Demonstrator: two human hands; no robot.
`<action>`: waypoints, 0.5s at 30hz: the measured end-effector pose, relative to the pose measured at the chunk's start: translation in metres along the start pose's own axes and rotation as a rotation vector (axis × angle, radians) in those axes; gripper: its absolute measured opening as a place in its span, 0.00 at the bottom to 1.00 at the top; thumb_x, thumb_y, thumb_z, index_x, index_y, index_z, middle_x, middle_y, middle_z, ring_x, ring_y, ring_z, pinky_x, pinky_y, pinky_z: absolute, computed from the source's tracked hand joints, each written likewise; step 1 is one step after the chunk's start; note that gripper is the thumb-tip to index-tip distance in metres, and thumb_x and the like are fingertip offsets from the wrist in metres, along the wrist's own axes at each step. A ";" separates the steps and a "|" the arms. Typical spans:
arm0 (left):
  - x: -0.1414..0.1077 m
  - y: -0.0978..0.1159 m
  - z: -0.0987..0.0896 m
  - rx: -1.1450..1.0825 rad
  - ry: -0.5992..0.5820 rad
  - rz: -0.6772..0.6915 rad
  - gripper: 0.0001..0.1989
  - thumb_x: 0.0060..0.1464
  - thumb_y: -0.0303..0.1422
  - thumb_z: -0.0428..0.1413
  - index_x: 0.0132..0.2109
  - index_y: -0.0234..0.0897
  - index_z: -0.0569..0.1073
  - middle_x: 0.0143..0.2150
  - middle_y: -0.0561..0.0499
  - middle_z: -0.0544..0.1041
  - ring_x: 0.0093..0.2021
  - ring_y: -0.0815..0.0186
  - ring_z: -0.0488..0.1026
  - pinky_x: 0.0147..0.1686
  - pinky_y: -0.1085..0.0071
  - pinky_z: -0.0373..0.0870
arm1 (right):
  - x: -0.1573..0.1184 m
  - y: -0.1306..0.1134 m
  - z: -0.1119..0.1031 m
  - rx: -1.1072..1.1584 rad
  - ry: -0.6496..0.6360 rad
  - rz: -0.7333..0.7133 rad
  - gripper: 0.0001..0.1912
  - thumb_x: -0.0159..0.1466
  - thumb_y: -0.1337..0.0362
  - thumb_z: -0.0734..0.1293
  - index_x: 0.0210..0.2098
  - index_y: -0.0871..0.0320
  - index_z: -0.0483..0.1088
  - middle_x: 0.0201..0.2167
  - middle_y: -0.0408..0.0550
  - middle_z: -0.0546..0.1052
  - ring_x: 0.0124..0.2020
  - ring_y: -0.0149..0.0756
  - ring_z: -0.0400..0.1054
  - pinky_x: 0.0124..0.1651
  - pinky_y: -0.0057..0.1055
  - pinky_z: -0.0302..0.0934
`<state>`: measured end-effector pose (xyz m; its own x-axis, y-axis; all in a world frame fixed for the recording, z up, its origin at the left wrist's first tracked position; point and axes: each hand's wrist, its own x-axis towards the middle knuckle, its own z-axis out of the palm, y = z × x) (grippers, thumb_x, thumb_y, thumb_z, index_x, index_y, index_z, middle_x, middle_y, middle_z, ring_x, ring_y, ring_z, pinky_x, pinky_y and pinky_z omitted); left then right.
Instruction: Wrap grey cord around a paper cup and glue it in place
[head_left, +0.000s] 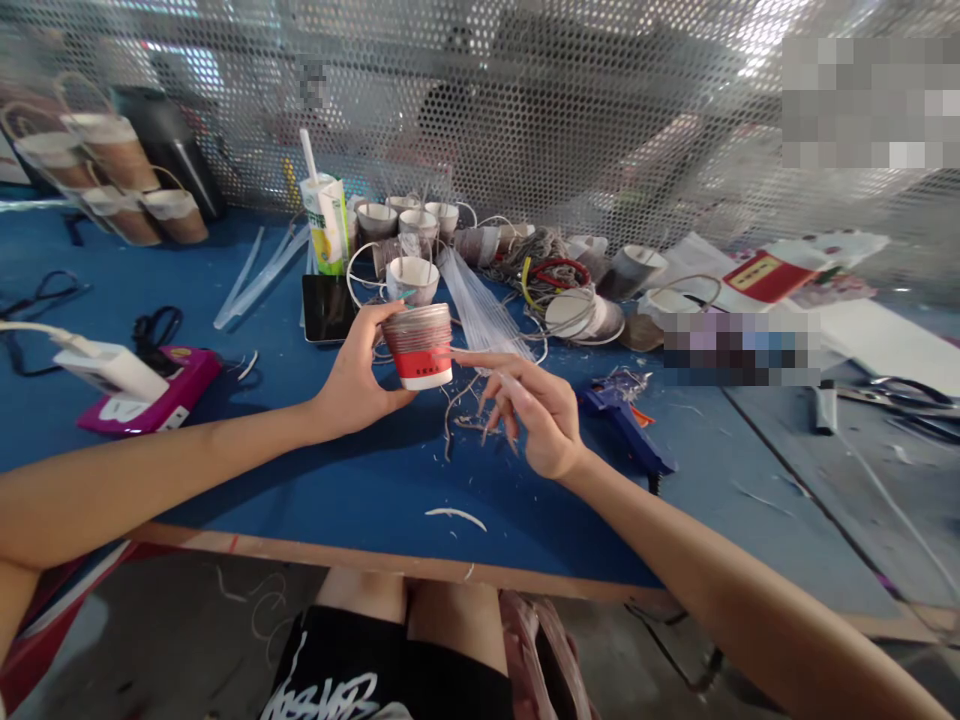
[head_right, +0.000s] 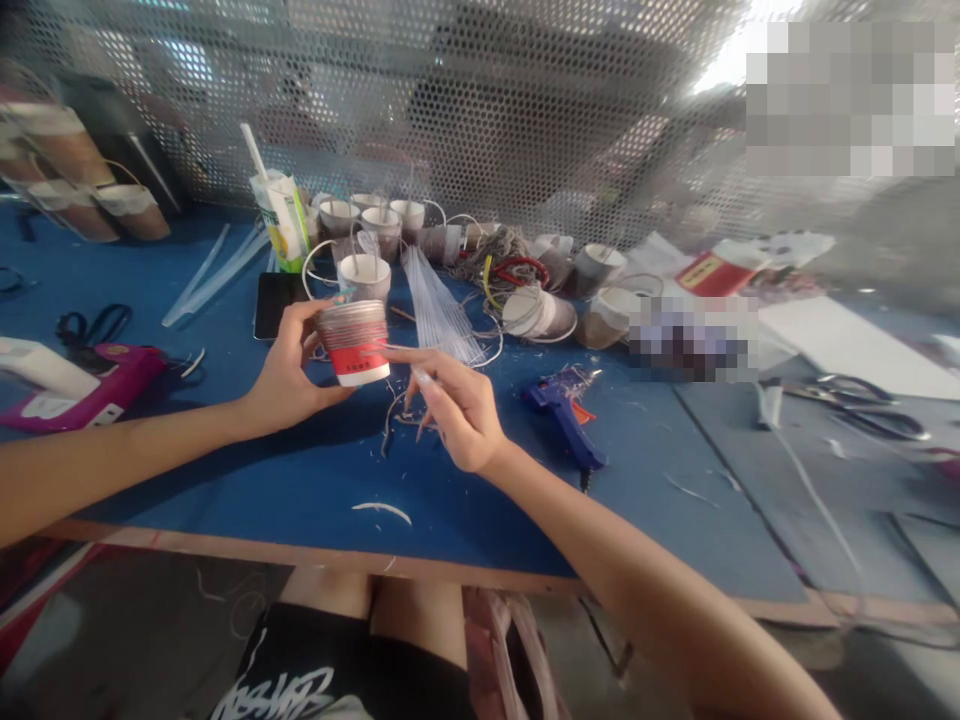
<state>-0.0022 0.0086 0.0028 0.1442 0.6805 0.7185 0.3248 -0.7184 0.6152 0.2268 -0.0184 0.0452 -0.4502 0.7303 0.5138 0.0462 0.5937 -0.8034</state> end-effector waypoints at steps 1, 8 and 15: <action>-0.001 -0.001 0.001 -0.030 -0.005 -0.014 0.43 0.41 0.35 0.69 0.61 0.43 0.57 0.59 0.41 0.64 0.61 0.53 0.67 0.60 0.53 0.69 | -0.001 0.000 -0.001 -0.011 0.011 -0.015 0.17 0.69 0.53 0.58 0.30 0.57 0.66 0.50 0.52 0.78 0.17 0.21 0.61 0.21 0.26 0.65; 0.000 0.004 0.001 -0.185 -0.101 -0.036 0.43 0.45 0.39 0.68 0.62 0.45 0.54 0.67 0.39 0.58 0.68 0.52 0.61 0.66 0.49 0.63 | -0.001 -0.007 -0.001 0.101 -0.251 0.042 0.12 0.67 0.56 0.60 0.34 0.57 0.67 0.59 0.54 0.72 0.18 0.22 0.63 0.21 0.27 0.63; 0.001 0.004 0.001 -0.219 -0.127 0.018 0.41 0.48 0.44 0.66 0.62 0.49 0.53 0.67 0.41 0.59 0.70 0.50 0.57 0.65 0.46 0.63 | 0.003 -0.007 0.002 0.398 -0.074 0.191 0.08 0.65 0.59 0.61 0.34 0.56 0.65 0.59 0.51 0.71 0.16 0.20 0.60 0.24 0.31 0.69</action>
<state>0.0002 0.0065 0.0060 0.2685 0.6699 0.6922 0.1124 -0.7355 0.6681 0.2238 -0.0210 0.0519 -0.5305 0.7792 0.3340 -0.2061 0.2636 -0.9424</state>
